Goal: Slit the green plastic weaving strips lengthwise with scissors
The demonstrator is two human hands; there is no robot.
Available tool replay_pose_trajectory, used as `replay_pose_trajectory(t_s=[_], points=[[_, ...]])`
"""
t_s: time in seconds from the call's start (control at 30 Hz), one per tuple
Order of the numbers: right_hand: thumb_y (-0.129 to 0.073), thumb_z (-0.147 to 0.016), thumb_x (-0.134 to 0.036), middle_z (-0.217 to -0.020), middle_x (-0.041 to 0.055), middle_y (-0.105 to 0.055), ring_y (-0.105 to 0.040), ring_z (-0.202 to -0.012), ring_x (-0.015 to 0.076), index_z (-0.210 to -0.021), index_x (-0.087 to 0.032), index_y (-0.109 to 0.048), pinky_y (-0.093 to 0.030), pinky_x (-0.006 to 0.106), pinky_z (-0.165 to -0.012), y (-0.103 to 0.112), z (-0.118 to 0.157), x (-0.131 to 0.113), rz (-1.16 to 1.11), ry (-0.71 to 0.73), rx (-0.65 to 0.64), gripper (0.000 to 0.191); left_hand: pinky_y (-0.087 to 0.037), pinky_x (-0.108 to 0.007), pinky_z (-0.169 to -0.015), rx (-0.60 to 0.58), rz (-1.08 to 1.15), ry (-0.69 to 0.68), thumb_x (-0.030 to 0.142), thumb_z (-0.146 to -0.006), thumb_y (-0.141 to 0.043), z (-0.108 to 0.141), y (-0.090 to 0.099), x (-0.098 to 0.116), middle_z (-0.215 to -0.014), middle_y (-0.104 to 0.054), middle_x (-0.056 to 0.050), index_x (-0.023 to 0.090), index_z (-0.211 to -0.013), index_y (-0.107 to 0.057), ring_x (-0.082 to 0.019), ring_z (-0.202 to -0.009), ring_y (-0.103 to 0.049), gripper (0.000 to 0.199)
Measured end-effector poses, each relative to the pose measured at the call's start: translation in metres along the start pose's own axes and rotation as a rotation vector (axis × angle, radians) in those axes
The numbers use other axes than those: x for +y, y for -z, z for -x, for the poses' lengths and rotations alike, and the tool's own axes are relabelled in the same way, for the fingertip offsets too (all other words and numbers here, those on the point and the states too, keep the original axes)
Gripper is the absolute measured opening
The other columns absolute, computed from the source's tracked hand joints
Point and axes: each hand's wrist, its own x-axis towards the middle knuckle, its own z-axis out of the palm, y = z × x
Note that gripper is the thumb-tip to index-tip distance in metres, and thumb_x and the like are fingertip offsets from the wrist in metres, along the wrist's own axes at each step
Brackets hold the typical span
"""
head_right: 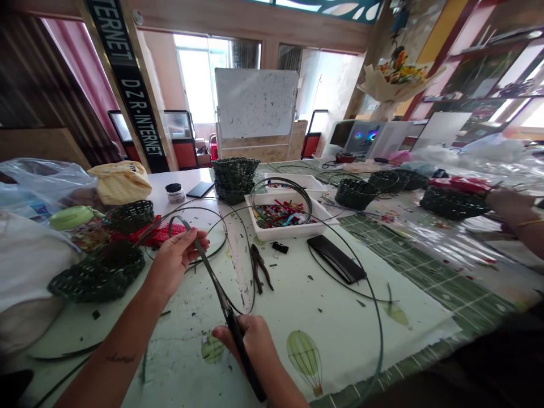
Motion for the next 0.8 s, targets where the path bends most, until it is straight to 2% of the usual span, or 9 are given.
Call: replay_pose_trajectory(t_s=[0.17, 0.3, 0.4, 0.53, 0.8], points=[[-0.046, -0.073, -0.073, -0.049, -0.0054, -0.020, -0.021, -0.045, 0.0078, -0.052, -0.021, -0.025, -0.013, 0.024, -0.041, 0.008, 0.001, -0.006, -0.031, -0.015, -0.100, 0.060, -0.048, -0.025, -0.069, -0.007, -0.019, -0.046, 0.038, -0.074, -0.066, 0.007, -0.010, -0.004, -0.068, -0.067, -0.006, 0.011, -0.080, -0.070, -0.014, -0.070, -0.062, 0.028], [-0.039, -0.073, -0.079, -0.046, -0.0043, -0.029, -0.031, -0.041, 0.0084, -0.053, -0.020, -0.034, -0.022, 0.022, -0.038, 0.013, 0.007, -0.011, -0.108, -0.054, -0.166, 0.062, -0.048, -0.024, -0.068, -0.025, -0.068, -0.073, 0.038, -0.079, -0.062, 0.016, -0.020, -0.011, -0.070, -0.067, -0.005, 0.012, -0.082, -0.070, -0.014, -0.073, -0.062, 0.027], [-0.039, -0.070, -0.082, -0.046, -0.0028, -0.035, -0.037, -0.040, 0.0092, -0.054, -0.019, -0.039, -0.027, 0.021, -0.038, 0.013, 0.011, -0.013, -0.145, -0.094, -0.159, 0.065, -0.048, -0.024, -0.068, -0.031, -0.086, -0.080, 0.037, -0.081, -0.060, 0.020, -0.024, -0.013, -0.070, -0.066, -0.004, 0.013, -0.082, -0.070, -0.013, -0.072, -0.061, 0.026], [-0.039, -0.067, -0.084, -0.041, -0.0035, -0.034, -0.039, -0.035, 0.0091, -0.049, -0.020, -0.038, -0.029, 0.021, -0.036, 0.011, 0.010, -0.016, -0.182, -0.138, -0.119, 0.066, -0.049, -0.024, -0.070, -0.029, -0.088, -0.086, 0.035, -0.081, -0.060, 0.019, -0.024, -0.013, -0.069, -0.066, -0.004, 0.013, -0.081, -0.070, -0.013, -0.072, -0.061, 0.024], [-0.044, -0.068, -0.081, -0.036, -0.0059, -0.028, -0.031, -0.032, 0.0074, -0.046, -0.022, -0.031, -0.021, 0.022, -0.034, 0.004, 0.008, -0.015, -0.206, -0.146, -0.077, 0.064, -0.049, -0.025, -0.069, -0.037, -0.088, -0.064, 0.036, -0.078, -0.063, 0.012, -0.018, -0.016, -0.071, -0.066, -0.006, 0.011, -0.081, -0.070, -0.014, -0.073, -0.061, 0.026]])
